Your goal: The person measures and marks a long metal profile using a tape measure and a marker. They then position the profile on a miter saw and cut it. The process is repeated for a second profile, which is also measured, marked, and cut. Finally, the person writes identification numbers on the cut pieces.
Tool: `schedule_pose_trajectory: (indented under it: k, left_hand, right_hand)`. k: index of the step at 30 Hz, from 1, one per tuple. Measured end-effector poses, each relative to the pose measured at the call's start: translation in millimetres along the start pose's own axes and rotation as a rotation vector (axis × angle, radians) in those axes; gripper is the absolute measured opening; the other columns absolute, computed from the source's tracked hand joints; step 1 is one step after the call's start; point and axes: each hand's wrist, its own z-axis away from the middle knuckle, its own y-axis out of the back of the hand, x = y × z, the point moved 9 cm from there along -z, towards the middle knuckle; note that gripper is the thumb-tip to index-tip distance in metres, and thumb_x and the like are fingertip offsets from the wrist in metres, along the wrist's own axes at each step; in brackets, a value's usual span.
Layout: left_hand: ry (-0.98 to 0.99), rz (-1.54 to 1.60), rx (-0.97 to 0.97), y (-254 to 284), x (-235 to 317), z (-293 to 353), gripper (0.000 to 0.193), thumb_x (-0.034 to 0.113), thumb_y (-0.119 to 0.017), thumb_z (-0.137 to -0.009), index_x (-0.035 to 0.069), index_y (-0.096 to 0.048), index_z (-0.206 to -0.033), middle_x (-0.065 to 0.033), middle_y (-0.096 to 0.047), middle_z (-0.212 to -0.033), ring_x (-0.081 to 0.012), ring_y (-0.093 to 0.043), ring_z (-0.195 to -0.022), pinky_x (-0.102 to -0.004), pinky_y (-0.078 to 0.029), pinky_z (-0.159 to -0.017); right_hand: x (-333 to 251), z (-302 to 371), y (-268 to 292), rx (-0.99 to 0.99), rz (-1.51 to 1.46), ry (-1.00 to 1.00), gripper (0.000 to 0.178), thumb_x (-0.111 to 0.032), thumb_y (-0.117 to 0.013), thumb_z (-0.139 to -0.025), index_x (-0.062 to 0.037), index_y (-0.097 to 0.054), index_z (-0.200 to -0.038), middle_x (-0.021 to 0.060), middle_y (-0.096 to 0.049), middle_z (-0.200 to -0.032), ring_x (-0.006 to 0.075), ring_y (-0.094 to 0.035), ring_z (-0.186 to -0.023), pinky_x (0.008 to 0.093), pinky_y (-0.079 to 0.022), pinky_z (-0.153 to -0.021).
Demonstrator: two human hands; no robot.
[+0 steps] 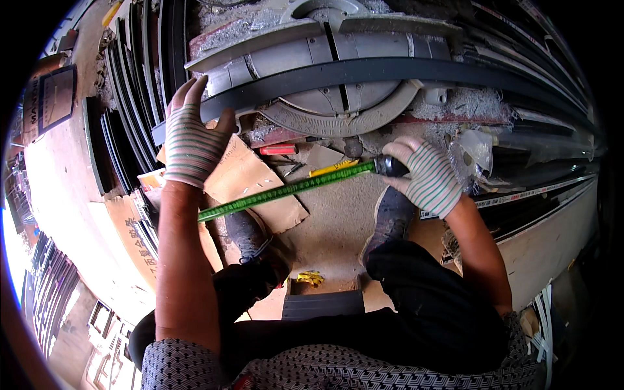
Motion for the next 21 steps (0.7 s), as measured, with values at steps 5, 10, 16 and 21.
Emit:
schedule_pose_trajectory:
  k: [5,10,16,21]
  left_hand:
    - [0.007,-0.236,-0.313,-25.7,-56.6,2.7,0.081,0.02,-0.079,-0.077,0.009,-0.048,-0.152,-0.0223,-0.051,-0.149,-0.0434,-0.048,-0.138,-0.0481,-0.041,-0.117]
    - [0.057,-0.304,-0.445,-41.5,-76.0,-3.5,0.072,0.023,-0.077,-0.078,0.008,-0.054,-0.145,-0.0194,-0.062,-0.134,-0.0394,-0.057,-0.128,-0.0483,-0.04,-0.115]
    - [0.018,-0.217,-0.308,-48.4,-92.8,-10.0,0.051,0.011,-0.082,-0.077,0.007,-0.066,-0.125,-0.0173,-0.072,-0.104,-0.0343,-0.071,-0.095,-0.0406,-0.058,-0.089]
    - [0.023,-0.179,-0.345,-54.6,-94.6,-9.0,0.057,0.006,-0.081,-0.077,0.007,-0.063,-0.132,-0.0168,-0.07,-0.108,-0.0339,-0.07,-0.098,-0.0408,-0.057,-0.092]
  right_hand:
    - [16.3,16.4,-57.4,-0.19,0.035,-0.055,0.047,-0.028,-0.08,-0.084,-0.0108,-0.064,-0.124,0.0131,-0.064,-0.119,0.0368,-0.064,-0.108,0.0478,-0.055,-0.091]
    - [32.1,24.0,-89.2,-0.244,0.096,-0.033,0.049,-0.029,-0.079,-0.085,-0.0114,-0.063,-0.128,0.0151,-0.064,-0.123,0.0376,-0.064,-0.11,0.0478,-0.055,-0.093]
    - [49.8,20.0,-62.0,-0.124,-0.069,-0.242,0.047,-0.036,-0.075,-0.09,-0.0078,-0.068,-0.128,0.0194,-0.068,-0.123,0.0378,-0.066,-0.112,0.046,-0.054,-0.099]
    - [111.7,27.2,-11.7,0.325,-0.41,-0.539,0.028,-0.029,-0.072,-0.097,-0.0076,-0.072,-0.115,0.0109,-0.074,-0.105,0.0203,-0.069,-0.097,0.0362,-0.057,-0.089]
